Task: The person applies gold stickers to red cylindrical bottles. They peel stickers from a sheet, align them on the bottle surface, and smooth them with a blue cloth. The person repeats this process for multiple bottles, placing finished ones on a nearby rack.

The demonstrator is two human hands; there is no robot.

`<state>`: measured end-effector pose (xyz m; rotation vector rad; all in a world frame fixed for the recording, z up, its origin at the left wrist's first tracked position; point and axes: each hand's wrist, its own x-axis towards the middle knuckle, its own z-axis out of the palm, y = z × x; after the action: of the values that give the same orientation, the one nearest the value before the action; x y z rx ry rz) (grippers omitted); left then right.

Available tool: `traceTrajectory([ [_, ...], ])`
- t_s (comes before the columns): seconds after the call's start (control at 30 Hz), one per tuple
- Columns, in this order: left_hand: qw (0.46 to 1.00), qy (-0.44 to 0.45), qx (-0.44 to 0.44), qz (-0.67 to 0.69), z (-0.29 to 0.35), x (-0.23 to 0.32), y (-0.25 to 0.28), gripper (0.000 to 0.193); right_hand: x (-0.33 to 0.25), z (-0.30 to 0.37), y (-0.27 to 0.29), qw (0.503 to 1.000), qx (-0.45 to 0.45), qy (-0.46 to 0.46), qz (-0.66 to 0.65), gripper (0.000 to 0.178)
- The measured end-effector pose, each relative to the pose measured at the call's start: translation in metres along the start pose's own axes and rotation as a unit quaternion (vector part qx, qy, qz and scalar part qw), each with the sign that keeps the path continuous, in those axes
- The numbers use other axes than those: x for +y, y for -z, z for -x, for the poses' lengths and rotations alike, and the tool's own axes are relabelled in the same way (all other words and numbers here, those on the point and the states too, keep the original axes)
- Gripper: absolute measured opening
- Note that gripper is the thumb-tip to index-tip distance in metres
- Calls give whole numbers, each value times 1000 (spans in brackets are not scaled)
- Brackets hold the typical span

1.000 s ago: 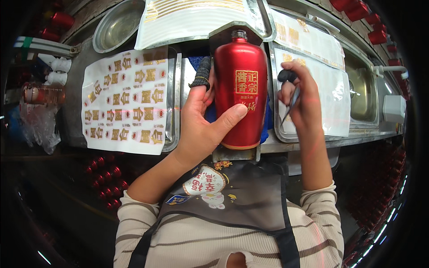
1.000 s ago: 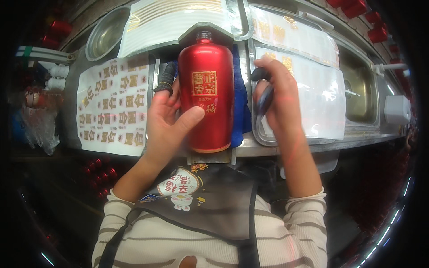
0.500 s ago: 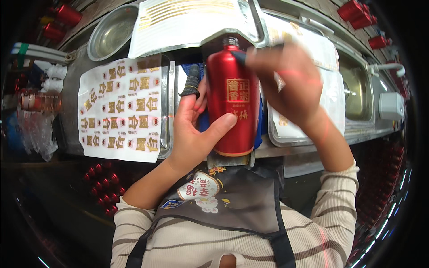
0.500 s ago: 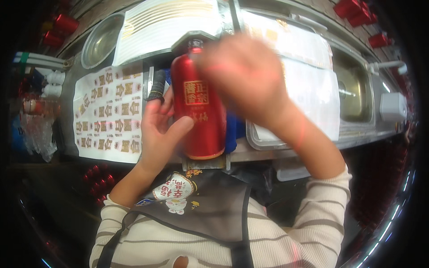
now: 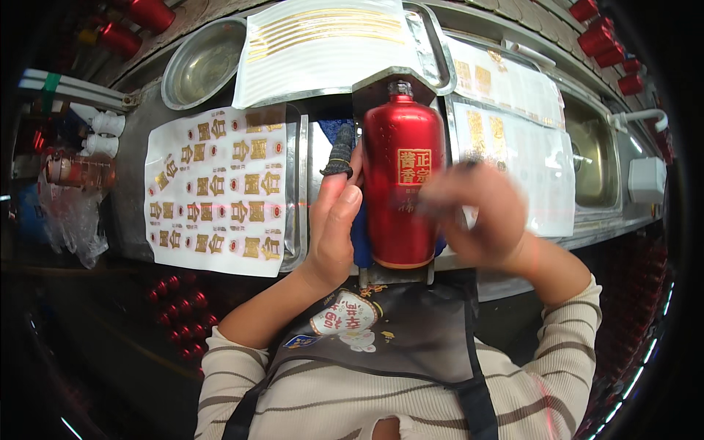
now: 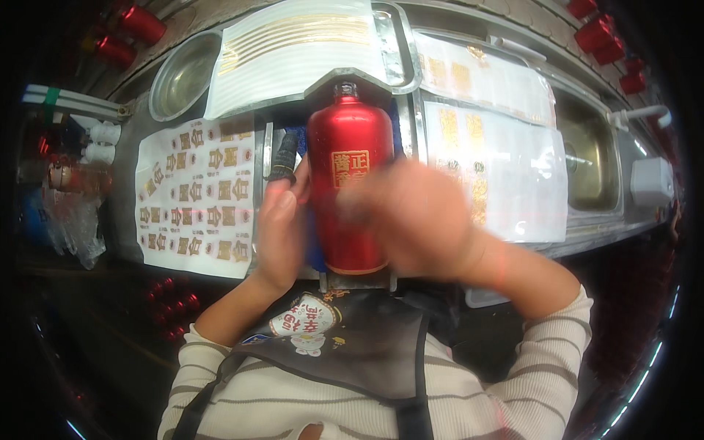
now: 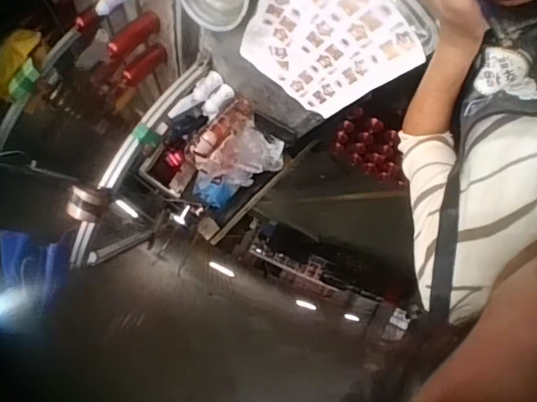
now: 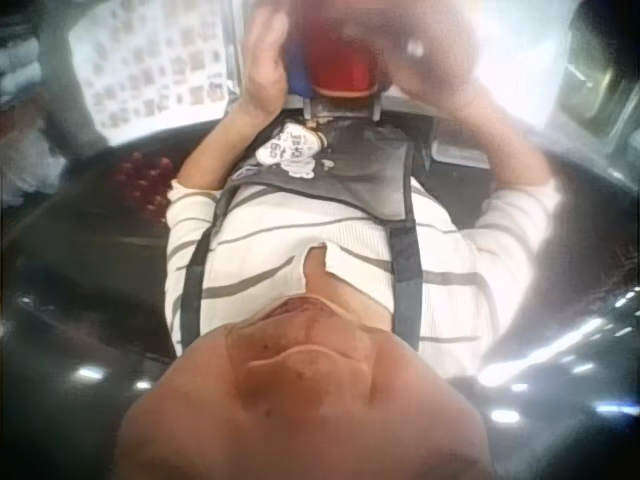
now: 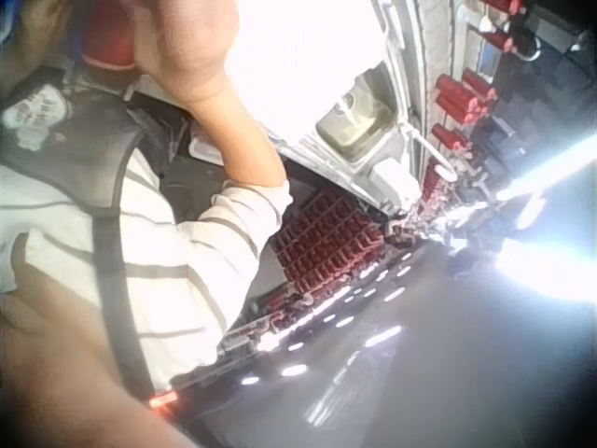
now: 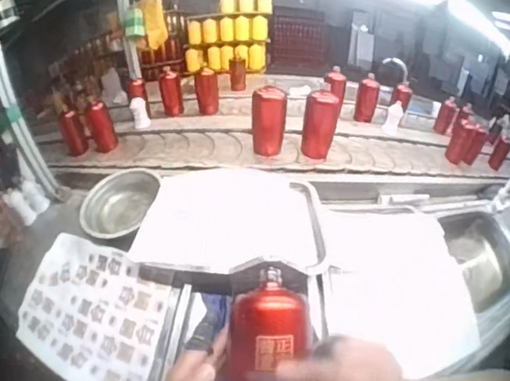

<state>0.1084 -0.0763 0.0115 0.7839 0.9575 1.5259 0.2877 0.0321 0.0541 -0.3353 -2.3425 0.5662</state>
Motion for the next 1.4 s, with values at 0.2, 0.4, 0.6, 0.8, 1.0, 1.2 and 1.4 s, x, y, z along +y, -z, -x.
traceTrajectory([
  [0.2, 999, 10, -5, -35, 1, 0, 2, 39, -18, 8, -3, 992, 69, 89, -58, 28],
  [0.4, 980, -46, -74, -179, 14, 20, 15, 68, 4, -11, -12, 966, 91, 226, 89, 18],
  [0.6, 819, -13, -171, -547, 31, 51, -3, 109, 3, 1, 10, 989, 64, 126, 40, 29],
  [0.8, 824, -138, -61, -546, 27, -4, -11, 122, -11, 38, 19, 921, 123, -299, -215, 23],
  [1.0, 915, -45, -97, -388, 26, 9, -1, 108, 15, 69, 28, 758, 61, -538, -365, 14],
  [1.2, 685, -300, -86, -658, 17, 1, -30, 67, -9, 55, -22, 888, 81, -366, -267, 39],
  [1.4, 773, -255, -65, -577, 27, -10, -1, 108, -19, 66, -18, 891, 72, -398, -207, 50],
])
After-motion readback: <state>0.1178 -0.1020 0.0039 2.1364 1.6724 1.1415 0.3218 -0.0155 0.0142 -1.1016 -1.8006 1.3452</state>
